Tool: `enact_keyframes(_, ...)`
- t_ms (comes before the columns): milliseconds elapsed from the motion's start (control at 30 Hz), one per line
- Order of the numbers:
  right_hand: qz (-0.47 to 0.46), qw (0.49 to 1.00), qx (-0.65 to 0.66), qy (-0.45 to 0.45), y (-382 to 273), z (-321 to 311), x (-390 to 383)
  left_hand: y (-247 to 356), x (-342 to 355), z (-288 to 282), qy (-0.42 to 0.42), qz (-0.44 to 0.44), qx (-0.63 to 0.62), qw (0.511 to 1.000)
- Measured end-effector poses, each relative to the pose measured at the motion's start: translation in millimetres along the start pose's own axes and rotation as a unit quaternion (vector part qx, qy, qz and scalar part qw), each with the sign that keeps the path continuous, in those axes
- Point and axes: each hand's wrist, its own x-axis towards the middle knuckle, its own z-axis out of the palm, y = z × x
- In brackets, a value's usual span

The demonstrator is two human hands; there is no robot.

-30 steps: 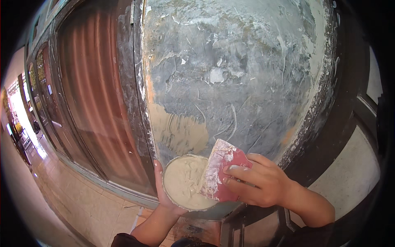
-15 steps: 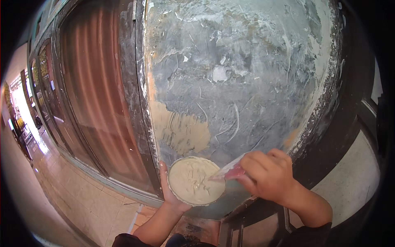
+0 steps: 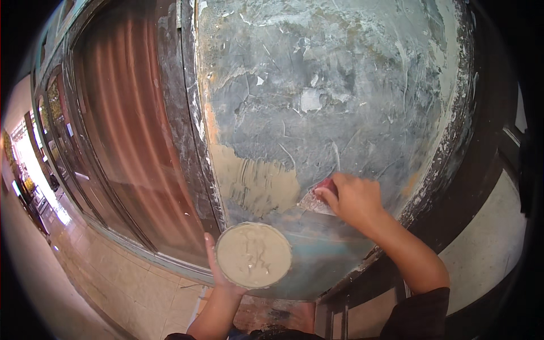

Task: The person applies wall plaster from a container onto damaged sections of a concrete wall using a small scraper tool.

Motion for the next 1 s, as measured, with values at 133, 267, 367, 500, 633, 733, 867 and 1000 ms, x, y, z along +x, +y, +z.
enact_keyframes(133,0.027,0.997,-0.028,-0.062,-10,24,-2,23,-3,-25,0.018,0.043,-0.003,0.999)
enact_keyframes(267,0.026,0.997,-0.044,-0.052,-3,44,0,31,-9,-25,0.023,0.062,-0.006,0.998)
enact_keyframes(367,0.038,0.997,-0.036,-0.053,2,46,3,31,-5,-30,0.021,0.057,-0.053,0.997)
enact_keyframes(500,0.032,0.998,-0.027,-0.037,1,40,4,28,-5,-44,0.051,0.080,-0.042,0.995)
enact_keyframes(633,0.030,0.997,-0.043,-0.063,-2,40,-4,19,-5,-43,0.051,0.077,-0.046,0.995)
enact_keyframes(733,0.030,0.998,-0.042,-0.039,2,49,-5,13,-7,-36,0.034,0.070,-0.026,0.997)
enact_keyframes(867,0.030,0.998,-0.040,-0.026,6,42,2,8,-9,-34,0.048,0.081,-0.017,0.995)
enact_keyframes(1000,0.027,0.999,-0.031,-0.023,2,38,-3,5,-11,-36,0.011,0.079,-0.011,0.997)
